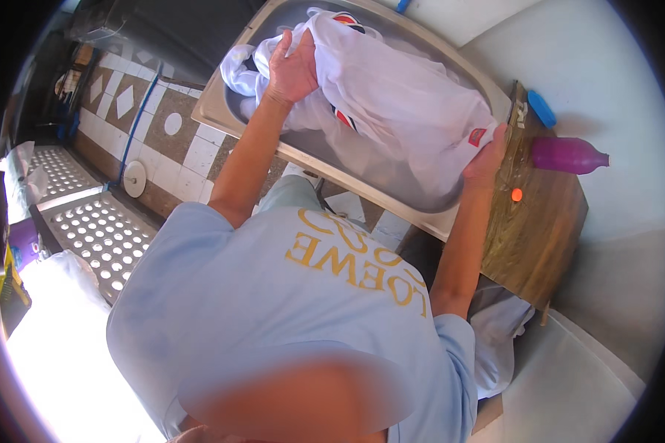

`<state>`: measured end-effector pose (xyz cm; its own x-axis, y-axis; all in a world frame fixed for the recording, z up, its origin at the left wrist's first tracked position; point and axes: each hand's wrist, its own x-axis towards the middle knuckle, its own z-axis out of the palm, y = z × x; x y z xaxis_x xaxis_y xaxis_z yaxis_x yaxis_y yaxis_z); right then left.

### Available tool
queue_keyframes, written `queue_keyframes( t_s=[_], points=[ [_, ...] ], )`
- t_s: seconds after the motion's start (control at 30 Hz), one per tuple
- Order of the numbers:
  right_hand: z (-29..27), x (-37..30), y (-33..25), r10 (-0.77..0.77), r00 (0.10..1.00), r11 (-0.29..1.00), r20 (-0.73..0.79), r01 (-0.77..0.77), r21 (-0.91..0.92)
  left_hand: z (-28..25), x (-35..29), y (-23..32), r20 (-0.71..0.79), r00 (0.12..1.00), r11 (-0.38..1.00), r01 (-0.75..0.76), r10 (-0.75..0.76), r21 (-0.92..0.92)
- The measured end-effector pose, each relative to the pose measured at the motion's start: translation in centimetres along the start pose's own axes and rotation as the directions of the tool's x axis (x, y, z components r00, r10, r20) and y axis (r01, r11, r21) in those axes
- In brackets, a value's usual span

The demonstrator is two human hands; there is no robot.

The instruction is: The person washes white garments by hand in a sink using a liquid detergent and a bar of soap, scrubbing the fabric against itself and rinsing it under a faucet.

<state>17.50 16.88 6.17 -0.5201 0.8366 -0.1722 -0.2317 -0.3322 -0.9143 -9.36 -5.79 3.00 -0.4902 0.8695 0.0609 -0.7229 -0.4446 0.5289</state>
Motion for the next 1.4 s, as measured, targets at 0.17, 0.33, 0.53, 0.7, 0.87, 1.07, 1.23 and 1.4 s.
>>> queue_keyframes(
  t_s=[0.17, 0.33, 0.53, 0.7, 0.87, 1.07, 1.23, 1.4],
  points=[
    [-0.4, 0.1, -5.2, -0.036, 0.957, 0.972, 0.287, -0.034, 0.234, -0.2, -0.2, 0.4, 0.04, 0.999, 1.0, 0.004, -0.003, -0.011],
    [-0.4, 0.4, 1.0, 0.049, 0.999, 0.986, 0.002, -0.048, 0.16, -0.3, 1.3, -0.3, 0.077, 0.996, 0.991, 0.046, -0.037, -0.124],
    [6.4, -0.1, 4.9, 0.293, 0.924, 0.955, 0.244, -0.293, -0.038, 0.6, 2.9, -0.3, 0.052, 0.991, 0.992, 0.122, -0.121, -0.025],
    [5.4, 0.0, 1.2, 0.3, 0.939, 0.951, 0.165, -0.281, -0.129, 1.7, 4.2, 0.1, 0.169, 0.966, 0.98, 0.2, -0.196, -0.008],
    [4.3, -1.8, -0.4, 0.133, 0.984, 0.986, 0.117, -0.143, 0.08, 3.6, 5.4, 0.8, 0.35, 0.904, 0.969, 0.222, -0.246, 0.109],
    [3.0, -2.5, -0.2, 0.045, 0.993, 0.969, 0.113, -0.071, 0.235, 5.3, 7.2, 0.9, 0.348, 0.901, 0.927, 0.131, -0.259, 0.351],
    [5.2, -2.4, 6.5, 0.209, 0.972, 0.824, 0.11, -0.236, 0.515, 5.2, 8.4, -1.7, 0.197, 0.929, 0.861, 0.191, -0.313, 0.472],
    [8.0, -1.2, 5.7, 0.172, 0.981, 0.918, 0.085, -0.191, 0.346, 3.3, 9.8, -2.5, 0.191, 0.942, 0.826, 0.132, -0.277, 0.548]
  ],
)
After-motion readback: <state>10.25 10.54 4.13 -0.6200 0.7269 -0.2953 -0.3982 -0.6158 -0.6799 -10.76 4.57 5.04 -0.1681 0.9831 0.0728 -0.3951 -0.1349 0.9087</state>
